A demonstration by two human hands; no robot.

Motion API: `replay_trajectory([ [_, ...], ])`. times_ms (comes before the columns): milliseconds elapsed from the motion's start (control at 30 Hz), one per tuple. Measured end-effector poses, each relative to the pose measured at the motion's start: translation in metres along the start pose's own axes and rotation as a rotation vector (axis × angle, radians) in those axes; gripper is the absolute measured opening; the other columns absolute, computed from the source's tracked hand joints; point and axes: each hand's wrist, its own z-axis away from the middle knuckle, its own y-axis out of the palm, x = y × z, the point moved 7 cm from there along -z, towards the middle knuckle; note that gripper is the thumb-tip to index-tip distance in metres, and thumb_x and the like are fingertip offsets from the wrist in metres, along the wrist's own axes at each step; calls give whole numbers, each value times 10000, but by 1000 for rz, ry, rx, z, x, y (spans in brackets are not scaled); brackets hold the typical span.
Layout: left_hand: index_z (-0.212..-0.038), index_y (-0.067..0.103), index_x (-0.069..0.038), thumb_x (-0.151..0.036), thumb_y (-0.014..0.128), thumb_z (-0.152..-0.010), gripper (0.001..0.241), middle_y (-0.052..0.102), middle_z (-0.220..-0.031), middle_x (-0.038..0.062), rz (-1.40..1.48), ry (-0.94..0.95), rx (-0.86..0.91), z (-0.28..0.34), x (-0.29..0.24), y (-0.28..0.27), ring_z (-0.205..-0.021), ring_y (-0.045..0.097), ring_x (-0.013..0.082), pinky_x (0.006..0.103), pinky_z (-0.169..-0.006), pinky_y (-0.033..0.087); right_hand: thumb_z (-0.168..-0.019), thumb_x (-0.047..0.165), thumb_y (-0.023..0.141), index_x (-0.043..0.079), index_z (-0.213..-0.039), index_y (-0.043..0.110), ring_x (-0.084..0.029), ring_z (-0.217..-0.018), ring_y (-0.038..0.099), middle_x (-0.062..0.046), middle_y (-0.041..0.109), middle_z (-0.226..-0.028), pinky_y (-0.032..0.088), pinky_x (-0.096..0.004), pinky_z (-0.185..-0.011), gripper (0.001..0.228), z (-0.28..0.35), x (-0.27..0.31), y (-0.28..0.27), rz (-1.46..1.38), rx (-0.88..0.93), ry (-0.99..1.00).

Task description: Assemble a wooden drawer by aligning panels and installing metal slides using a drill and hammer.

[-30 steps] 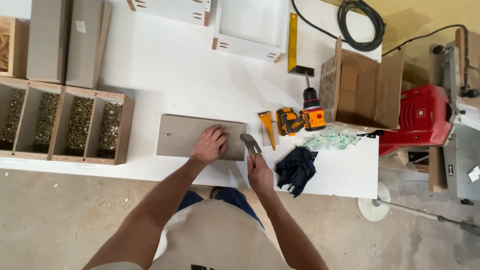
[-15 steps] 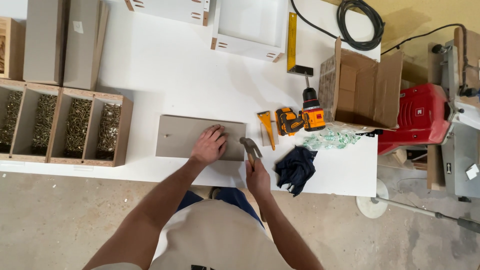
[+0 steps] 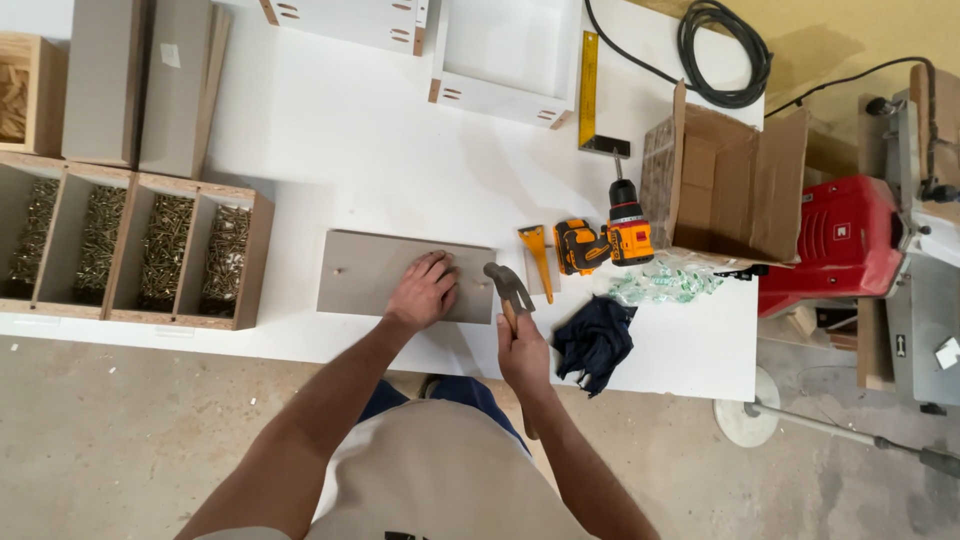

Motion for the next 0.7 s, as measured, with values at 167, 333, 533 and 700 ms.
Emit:
replay_trajectory([
  [167,-1163,722,-189,-339,701,-890,312,620,-1362,36,22,-128,64,27,11,-47,-1385,528,237,432,-1202,390,-1030,424,608,163,-856,577,-325,-620,698,-96,613,-632,573,-415,-523,315,5,33,46,-79,97,-163],
  [333,-1157,734,-185,-357,687,-897,314,663,-1289,17,-172,-297,4,104,59,-105,-1291,601,199,382,-1093,483,-1064,431,553,144,-935,612,-340,-619,708,-107,650,-673,586,-423,-526,321,7,103,111,-114,252,-371],
  [533,-1112,768,-212,-353,691,-856,302,729,-1201,-18,-198,-288,-67,131,87,-93,-1212,657,162,357,-1082,494,-1074,526,441,173,-1093,604,-364,-679,733,-138,702,-783,589,-480,-575,390,1,142,171,19,312,-474],
  [700,-1139,772,-191,-348,655,-851,348,736,-1208,-13,-153,-300,-68,138,79,-96,-1227,652,161,350,-1108,474,-1060,551,399,159,-1101,577,-417,-797,749,-196,729,-849,594,-523,-678,433,4,147,174,102,477,-369],
])
